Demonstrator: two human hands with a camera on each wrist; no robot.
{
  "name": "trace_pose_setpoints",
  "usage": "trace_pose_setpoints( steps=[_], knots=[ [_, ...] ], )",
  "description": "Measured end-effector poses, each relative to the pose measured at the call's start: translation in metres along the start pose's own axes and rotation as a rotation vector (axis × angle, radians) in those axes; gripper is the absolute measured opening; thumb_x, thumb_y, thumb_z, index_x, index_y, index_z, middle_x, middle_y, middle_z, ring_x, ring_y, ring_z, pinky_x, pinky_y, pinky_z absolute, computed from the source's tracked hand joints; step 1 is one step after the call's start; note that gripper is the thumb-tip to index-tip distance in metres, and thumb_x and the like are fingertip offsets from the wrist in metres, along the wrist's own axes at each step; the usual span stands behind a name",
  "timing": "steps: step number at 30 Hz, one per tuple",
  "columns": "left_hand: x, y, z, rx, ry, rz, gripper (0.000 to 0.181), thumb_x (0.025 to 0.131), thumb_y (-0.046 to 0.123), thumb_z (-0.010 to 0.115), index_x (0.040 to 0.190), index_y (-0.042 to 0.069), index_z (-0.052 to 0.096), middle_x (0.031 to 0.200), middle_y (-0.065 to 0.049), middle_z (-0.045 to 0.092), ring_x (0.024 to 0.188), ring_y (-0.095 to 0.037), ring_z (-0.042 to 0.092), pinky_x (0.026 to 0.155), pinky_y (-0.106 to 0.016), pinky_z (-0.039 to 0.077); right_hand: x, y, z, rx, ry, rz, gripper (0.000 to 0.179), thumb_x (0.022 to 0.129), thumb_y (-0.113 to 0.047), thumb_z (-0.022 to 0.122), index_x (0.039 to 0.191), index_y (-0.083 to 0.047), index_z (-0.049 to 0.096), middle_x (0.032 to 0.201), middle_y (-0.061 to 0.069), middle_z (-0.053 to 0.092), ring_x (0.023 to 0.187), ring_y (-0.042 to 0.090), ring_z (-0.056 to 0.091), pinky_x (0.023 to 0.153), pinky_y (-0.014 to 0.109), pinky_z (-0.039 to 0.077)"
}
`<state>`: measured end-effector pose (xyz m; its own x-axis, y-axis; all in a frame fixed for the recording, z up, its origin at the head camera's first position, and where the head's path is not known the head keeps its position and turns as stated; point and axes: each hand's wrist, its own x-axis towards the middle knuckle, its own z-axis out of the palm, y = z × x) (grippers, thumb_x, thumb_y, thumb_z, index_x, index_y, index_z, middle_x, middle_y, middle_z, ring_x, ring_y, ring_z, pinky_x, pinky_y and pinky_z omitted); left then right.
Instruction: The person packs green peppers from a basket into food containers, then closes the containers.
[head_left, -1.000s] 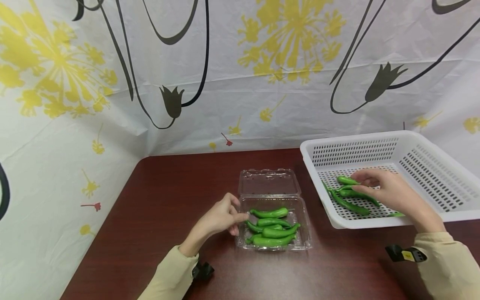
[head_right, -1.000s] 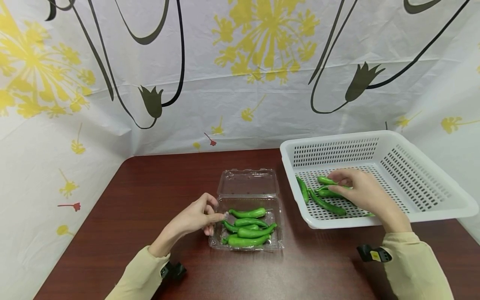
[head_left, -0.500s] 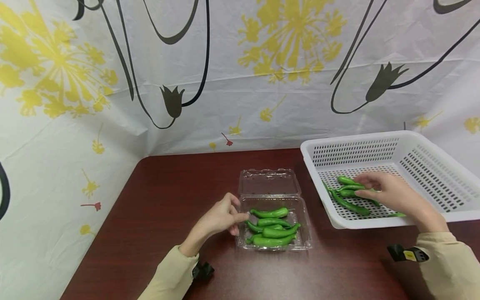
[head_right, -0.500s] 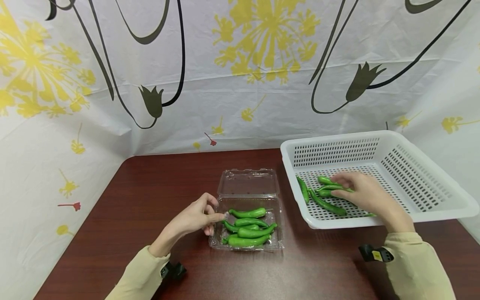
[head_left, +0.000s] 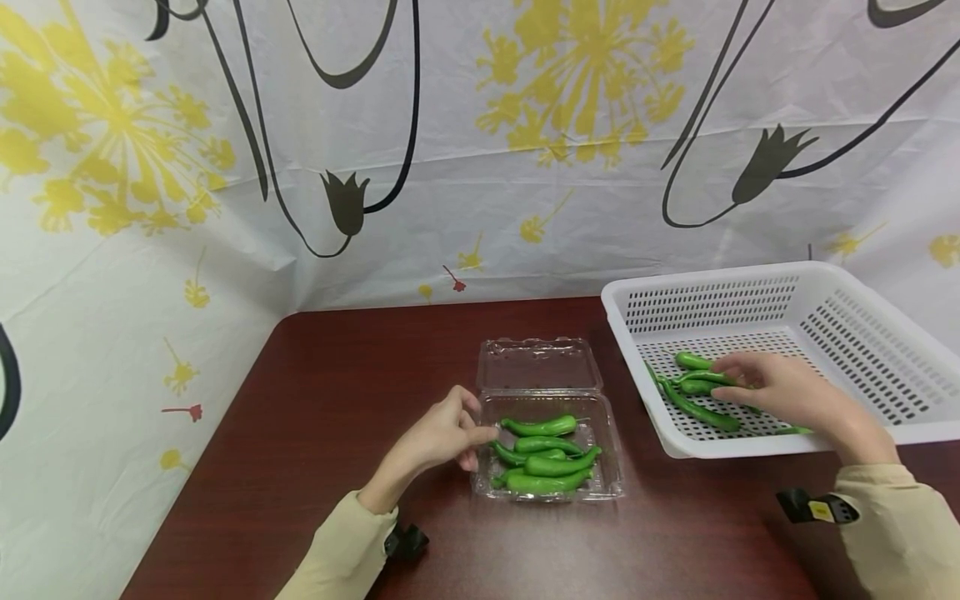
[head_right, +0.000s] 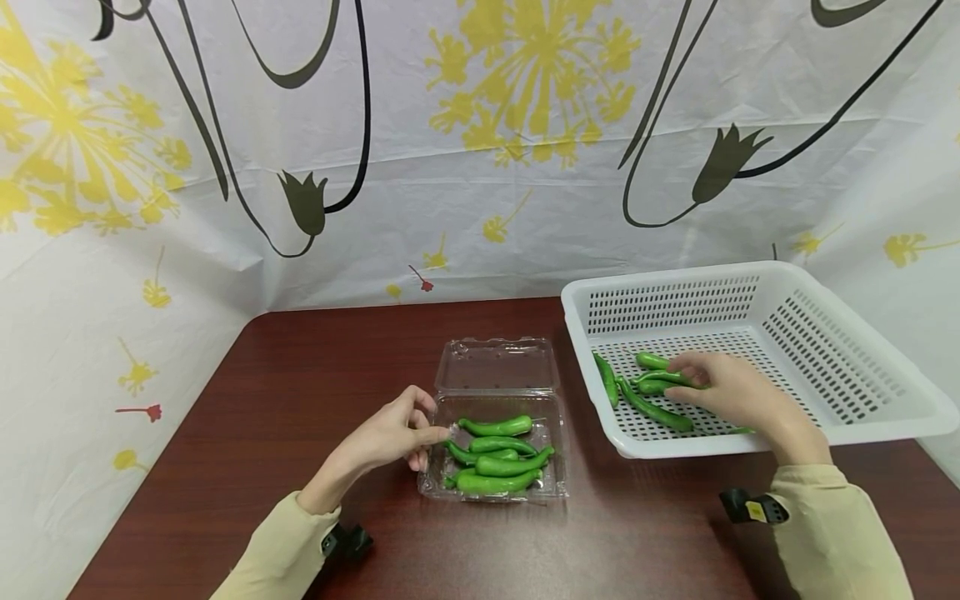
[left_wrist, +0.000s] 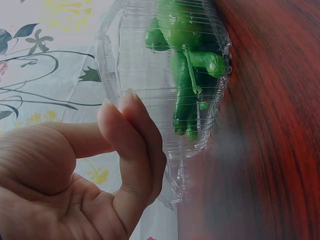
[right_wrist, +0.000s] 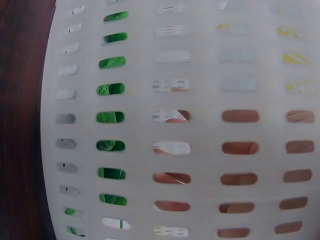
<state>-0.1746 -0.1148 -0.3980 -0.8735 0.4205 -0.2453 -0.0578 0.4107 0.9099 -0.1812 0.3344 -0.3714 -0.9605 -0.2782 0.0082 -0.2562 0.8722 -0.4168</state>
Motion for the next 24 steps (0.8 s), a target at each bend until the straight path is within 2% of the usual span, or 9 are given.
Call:
trace_pose_setpoints(
  steps=[7, 17, 24],
  knots=[
    [-0.0003, 0.0011, 0.0006, 0.003, 0.007, 0.006, 0.039, 0.095, 0.008, 0.071, 0.119, -0.004, 0.042, 0.077, -0.019, 0.063, 0.047, -0.014, 0.058, 0.053, -0.036, 0.055, -0.0001, 0.0008, 0.0011, -0.006, -0.027, 0.005, 0.043, 0.091, -0.026, 0.077, 0.120, 0.004, 0.066, 0.101, 0.012, 0.070, 0.094, 0.037, 0.068, 0.082, 0.059, 0.052],
    [-0.0017, 0.0025, 0.0006, 0.010, 0.006, 0.015, 0.042, 0.095, 0.009, 0.071, 0.121, -0.006, 0.042, 0.075, -0.015, 0.063, 0.047, -0.013, 0.058, 0.054, -0.038, 0.056, 0.0002, 0.0017, 0.0027, 0.009, -0.059, 0.038, 0.048, 0.091, -0.028, 0.077, 0.122, 0.006, 0.064, 0.103, 0.017, 0.070, 0.097, 0.040, 0.067, 0.081, 0.060, 0.051],
    [0.0000, 0.0003, 0.0000, 0.036, 0.016, 0.027, 0.040, 0.095, 0.010, 0.072, 0.118, -0.006, 0.043, 0.076, -0.015, 0.063, 0.047, -0.013, 0.059, 0.056, -0.041, 0.057, 0.0006, 0.0013, 0.0024, 0.011, -0.062, 0.025, 0.048, 0.091, -0.027, 0.078, 0.122, 0.007, 0.064, 0.103, 0.017, 0.070, 0.096, 0.039, 0.067, 0.081, 0.060, 0.052]
  ],
)
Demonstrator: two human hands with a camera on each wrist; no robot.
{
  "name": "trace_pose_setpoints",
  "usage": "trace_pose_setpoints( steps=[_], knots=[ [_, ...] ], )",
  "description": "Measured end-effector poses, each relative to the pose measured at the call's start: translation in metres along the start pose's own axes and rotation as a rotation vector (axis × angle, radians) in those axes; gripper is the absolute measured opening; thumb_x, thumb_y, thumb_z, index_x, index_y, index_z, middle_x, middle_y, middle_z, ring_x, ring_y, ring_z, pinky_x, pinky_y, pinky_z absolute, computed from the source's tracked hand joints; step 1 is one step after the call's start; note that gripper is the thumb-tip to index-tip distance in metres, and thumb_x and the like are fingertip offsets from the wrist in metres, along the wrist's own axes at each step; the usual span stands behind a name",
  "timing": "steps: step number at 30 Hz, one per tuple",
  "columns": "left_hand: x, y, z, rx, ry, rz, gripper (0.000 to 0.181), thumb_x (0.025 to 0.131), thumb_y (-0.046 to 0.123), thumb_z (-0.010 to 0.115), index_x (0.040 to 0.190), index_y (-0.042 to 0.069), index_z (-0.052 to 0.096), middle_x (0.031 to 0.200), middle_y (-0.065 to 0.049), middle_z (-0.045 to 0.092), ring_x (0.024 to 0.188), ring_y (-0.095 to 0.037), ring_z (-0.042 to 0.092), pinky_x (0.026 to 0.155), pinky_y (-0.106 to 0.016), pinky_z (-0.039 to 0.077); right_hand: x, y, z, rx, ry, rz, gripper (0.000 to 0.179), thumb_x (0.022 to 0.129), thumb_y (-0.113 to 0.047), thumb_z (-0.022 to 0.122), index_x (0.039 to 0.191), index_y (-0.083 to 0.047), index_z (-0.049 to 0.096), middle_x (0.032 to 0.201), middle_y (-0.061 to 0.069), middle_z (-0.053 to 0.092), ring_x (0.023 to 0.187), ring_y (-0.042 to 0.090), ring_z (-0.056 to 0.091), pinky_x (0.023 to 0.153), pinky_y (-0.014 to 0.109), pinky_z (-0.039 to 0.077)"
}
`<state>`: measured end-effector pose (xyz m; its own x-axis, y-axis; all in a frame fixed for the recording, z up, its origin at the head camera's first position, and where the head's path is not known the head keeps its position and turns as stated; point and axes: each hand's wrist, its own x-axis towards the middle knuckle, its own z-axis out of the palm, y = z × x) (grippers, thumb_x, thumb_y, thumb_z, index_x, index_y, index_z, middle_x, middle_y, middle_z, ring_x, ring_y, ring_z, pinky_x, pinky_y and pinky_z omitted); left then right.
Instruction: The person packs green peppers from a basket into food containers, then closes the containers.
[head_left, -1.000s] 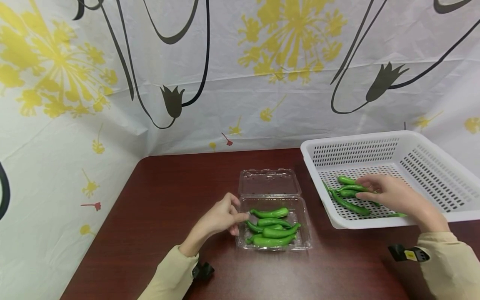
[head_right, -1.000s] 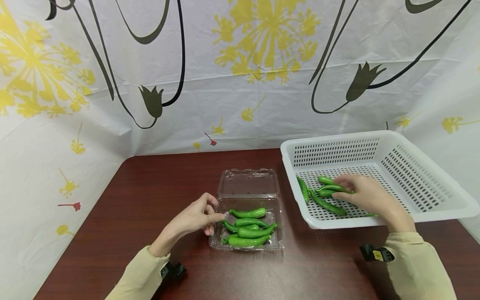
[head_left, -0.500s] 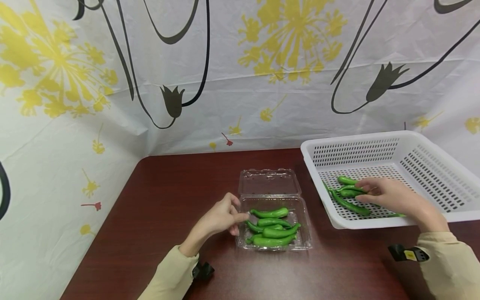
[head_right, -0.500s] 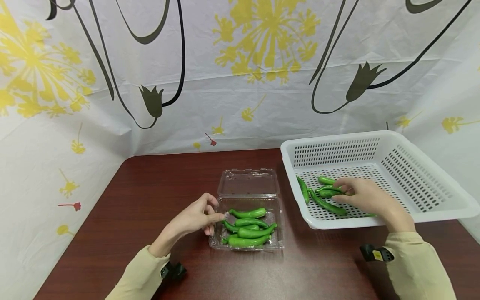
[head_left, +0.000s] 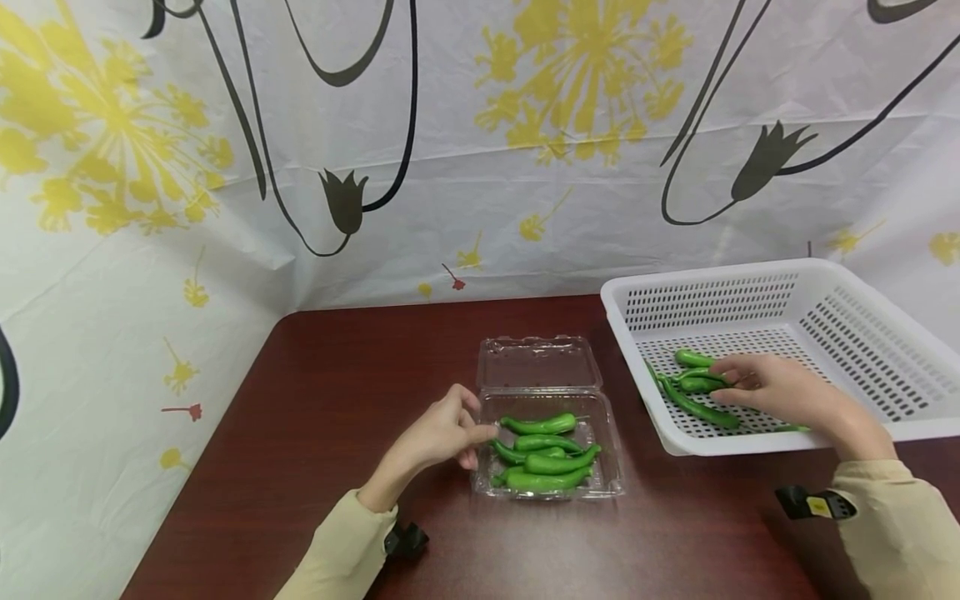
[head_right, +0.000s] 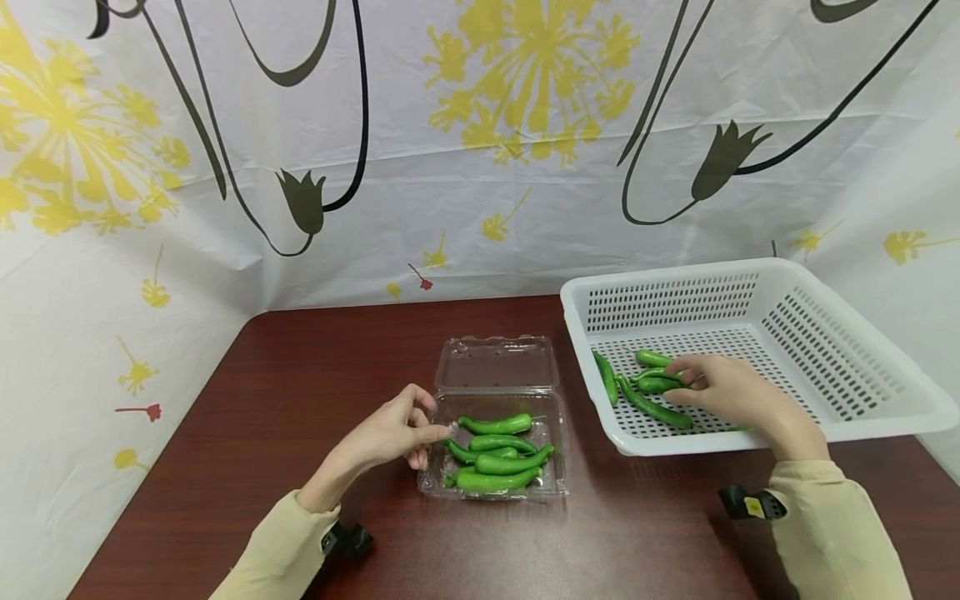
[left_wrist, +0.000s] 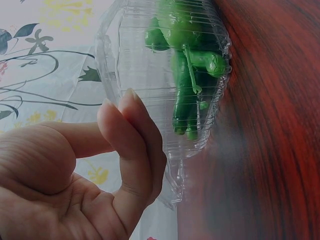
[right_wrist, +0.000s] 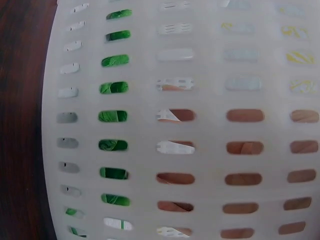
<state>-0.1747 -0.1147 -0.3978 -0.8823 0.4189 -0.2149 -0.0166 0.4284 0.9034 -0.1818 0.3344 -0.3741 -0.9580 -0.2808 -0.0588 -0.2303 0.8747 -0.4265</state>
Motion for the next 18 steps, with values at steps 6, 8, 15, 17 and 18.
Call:
trace_pose_setpoints(
  steps=[6, 8, 15, 17, 18],
  knots=[
    [0.0003, -0.0005, -0.0006, 0.014, 0.002, 0.006, 0.040, 0.095, 0.011, 0.072, 0.118, -0.006, 0.043, 0.077, -0.016, 0.063, 0.047, -0.013, 0.059, 0.058, -0.043, 0.057, 0.0006, 0.0010, -0.0003, 0.006, -0.010, 0.005, 0.049, 0.090, -0.026, 0.078, 0.123, 0.007, 0.063, 0.104, 0.019, 0.070, 0.097, 0.039, 0.066, 0.080, 0.059, 0.052],
    [0.0003, -0.0003, -0.0007, 0.011, 0.000, 0.005, 0.040, 0.095, 0.011, 0.072, 0.118, -0.006, 0.043, 0.077, -0.016, 0.063, 0.047, -0.013, 0.059, 0.058, -0.043, 0.057, 0.0008, 0.0016, -0.0002, 0.004, -0.012, 0.005, 0.049, 0.090, -0.026, 0.078, 0.123, 0.007, 0.063, 0.104, 0.018, 0.069, 0.097, 0.039, 0.066, 0.080, 0.058, 0.052],
    [0.0002, 0.0008, -0.0005, -0.007, -0.004, -0.002, 0.041, 0.095, 0.009, 0.072, 0.119, -0.007, 0.043, 0.077, -0.017, 0.063, 0.047, -0.013, 0.059, 0.055, -0.041, 0.057, 0.0013, 0.0043, 0.0014, -0.047, -0.021, 0.003, 0.045, 0.088, -0.023, 0.079, 0.119, 0.007, 0.066, 0.102, 0.017, 0.068, 0.093, 0.037, 0.067, 0.077, 0.056, 0.053],
    [0.0000, 0.0009, -0.0004, -0.005, -0.004, -0.002, 0.041, 0.095, 0.009, 0.072, 0.119, -0.007, 0.043, 0.077, -0.017, 0.063, 0.047, -0.013, 0.059, 0.055, -0.040, 0.057, 0.0013, 0.0052, 0.0016, -0.060, -0.030, 0.006, 0.044, 0.087, -0.022, 0.080, 0.118, 0.007, 0.066, 0.102, 0.018, 0.068, 0.092, 0.038, 0.067, 0.076, 0.056, 0.053],
    [0.0001, 0.0008, -0.0004, -0.004, -0.004, -0.002, 0.041, 0.095, 0.009, 0.072, 0.119, -0.007, 0.043, 0.076, -0.017, 0.063, 0.047, -0.013, 0.059, 0.056, -0.041, 0.057, 0.0013, 0.0055, 0.0017, -0.064, -0.032, 0.008, 0.044, 0.087, -0.021, 0.080, 0.118, 0.007, 0.066, 0.102, 0.019, 0.067, 0.092, 0.038, 0.067, 0.076, 0.056, 0.053]
  ],
)
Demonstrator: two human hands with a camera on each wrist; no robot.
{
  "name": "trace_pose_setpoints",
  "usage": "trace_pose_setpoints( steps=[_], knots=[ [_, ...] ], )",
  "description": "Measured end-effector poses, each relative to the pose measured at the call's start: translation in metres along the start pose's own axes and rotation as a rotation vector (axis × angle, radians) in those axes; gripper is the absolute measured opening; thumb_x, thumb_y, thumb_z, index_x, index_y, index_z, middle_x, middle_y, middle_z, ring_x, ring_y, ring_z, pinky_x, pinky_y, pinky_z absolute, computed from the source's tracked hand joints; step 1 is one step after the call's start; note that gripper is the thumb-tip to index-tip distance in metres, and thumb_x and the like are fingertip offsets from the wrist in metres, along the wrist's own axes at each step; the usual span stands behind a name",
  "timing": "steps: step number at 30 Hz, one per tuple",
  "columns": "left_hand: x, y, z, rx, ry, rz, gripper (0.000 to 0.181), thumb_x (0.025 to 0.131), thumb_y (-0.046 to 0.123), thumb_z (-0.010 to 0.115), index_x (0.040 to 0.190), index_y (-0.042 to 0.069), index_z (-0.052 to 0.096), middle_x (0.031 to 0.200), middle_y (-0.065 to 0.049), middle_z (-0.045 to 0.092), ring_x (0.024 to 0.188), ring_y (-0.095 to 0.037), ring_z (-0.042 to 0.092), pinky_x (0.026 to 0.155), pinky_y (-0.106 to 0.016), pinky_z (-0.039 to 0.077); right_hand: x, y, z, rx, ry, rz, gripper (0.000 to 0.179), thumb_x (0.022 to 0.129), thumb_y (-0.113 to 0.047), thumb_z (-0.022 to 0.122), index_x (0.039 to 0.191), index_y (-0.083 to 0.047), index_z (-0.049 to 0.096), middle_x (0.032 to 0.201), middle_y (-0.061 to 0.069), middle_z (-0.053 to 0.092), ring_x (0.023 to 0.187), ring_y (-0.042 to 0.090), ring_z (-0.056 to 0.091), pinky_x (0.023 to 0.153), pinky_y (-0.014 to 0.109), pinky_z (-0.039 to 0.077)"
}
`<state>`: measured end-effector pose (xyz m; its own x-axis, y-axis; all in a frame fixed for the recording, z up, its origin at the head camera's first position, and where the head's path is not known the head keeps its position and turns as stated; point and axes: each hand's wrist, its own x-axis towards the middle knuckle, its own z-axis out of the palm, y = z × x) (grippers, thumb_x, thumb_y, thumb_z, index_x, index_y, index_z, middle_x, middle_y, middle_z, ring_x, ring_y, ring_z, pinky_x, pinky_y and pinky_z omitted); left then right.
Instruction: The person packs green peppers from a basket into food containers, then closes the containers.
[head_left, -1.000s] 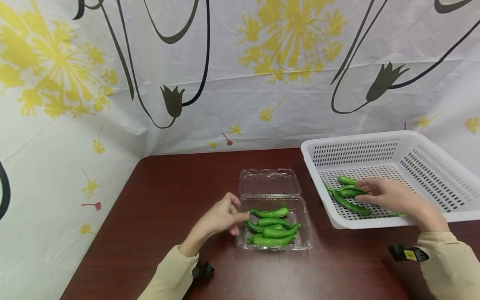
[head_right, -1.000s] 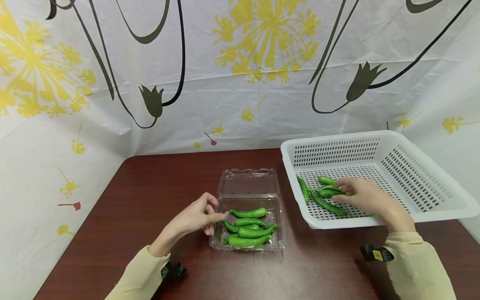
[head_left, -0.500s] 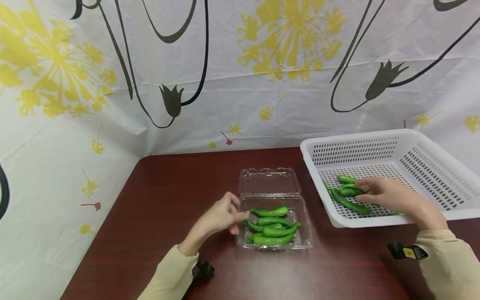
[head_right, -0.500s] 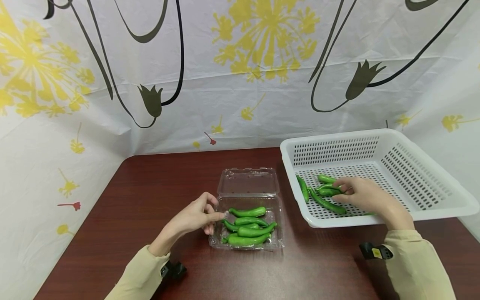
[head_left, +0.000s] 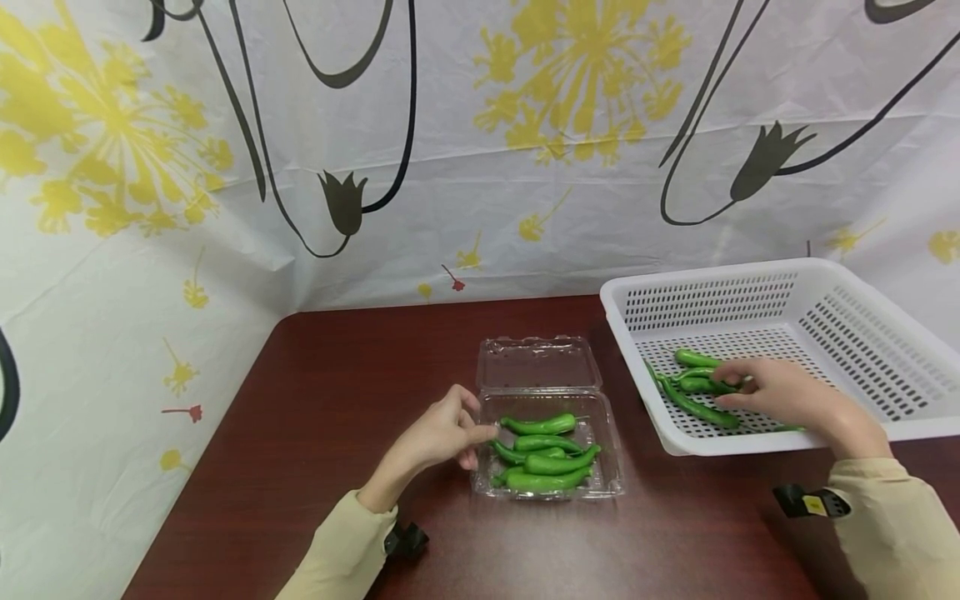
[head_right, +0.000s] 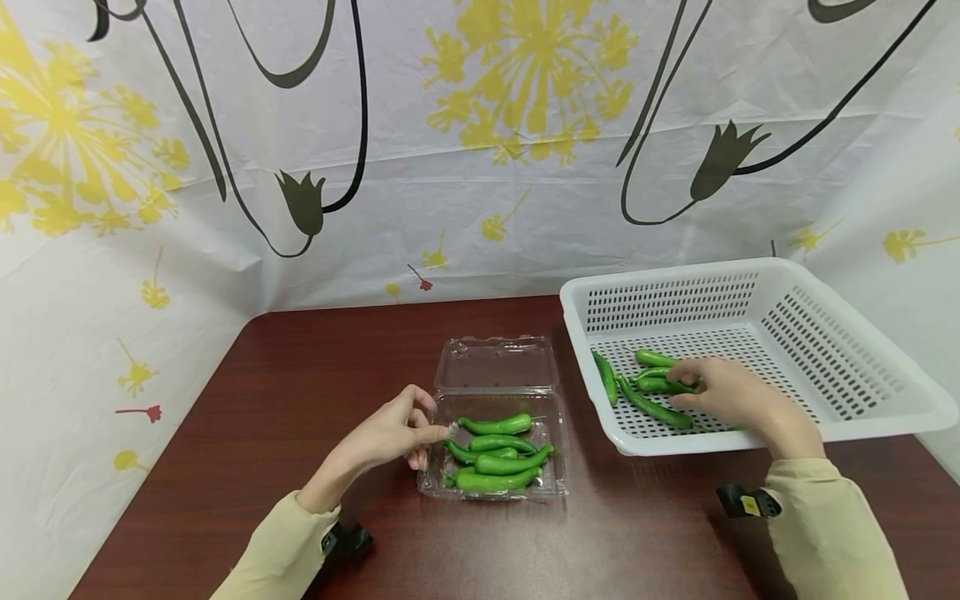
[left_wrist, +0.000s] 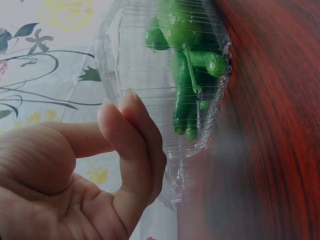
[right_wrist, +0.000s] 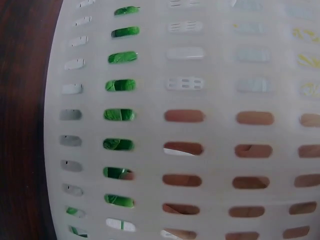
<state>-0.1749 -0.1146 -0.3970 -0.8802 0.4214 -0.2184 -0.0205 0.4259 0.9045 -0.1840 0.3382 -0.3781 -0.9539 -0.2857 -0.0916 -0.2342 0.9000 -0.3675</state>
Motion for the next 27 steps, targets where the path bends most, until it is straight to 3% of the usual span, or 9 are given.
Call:
trace_pose_setpoints(
  steps=[4, 11, 27],
  knots=[
    [0.0001, -0.0004, -0.0002, 0.004, 0.002, 0.000, 0.041, 0.095, 0.010, 0.072, 0.119, -0.007, 0.043, 0.077, -0.016, 0.063, 0.047, -0.013, 0.059, 0.056, -0.041, 0.057, -0.0003, 0.0003, 0.0002, 0.000, -0.008, 0.004, 0.043, 0.087, -0.020, 0.080, 0.118, 0.006, 0.066, 0.102, 0.019, 0.066, 0.092, 0.039, 0.066, 0.075, 0.056, 0.053],
    [-0.0005, 0.0004, 0.0003, -0.011, -0.003, -0.008, 0.042, 0.095, 0.009, 0.072, 0.119, -0.007, 0.043, 0.077, -0.018, 0.063, 0.047, -0.013, 0.059, 0.054, -0.038, 0.056, 0.0005, 0.0003, -0.0001, 0.015, -0.031, 0.010, 0.040, 0.086, -0.015, 0.079, 0.117, 0.004, 0.064, 0.093, 0.008, 0.064, 0.081, 0.024, 0.061, 0.066, 0.040, 0.049],
    [-0.0023, 0.0020, 0.0006, -0.014, -0.007, -0.026, 0.042, 0.096, 0.011, 0.071, 0.122, -0.006, 0.043, 0.076, -0.017, 0.064, 0.048, -0.014, 0.058, 0.055, -0.037, 0.056, 0.0003, 0.0007, -0.0005, 0.047, -0.074, 0.041, 0.038, 0.086, -0.013, 0.078, 0.116, 0.001, 0.060, 0.088, 0.005, 0.065, 0.077, 0.023, 0.061, 0.065, 0.041, 0.049]
  ],
)
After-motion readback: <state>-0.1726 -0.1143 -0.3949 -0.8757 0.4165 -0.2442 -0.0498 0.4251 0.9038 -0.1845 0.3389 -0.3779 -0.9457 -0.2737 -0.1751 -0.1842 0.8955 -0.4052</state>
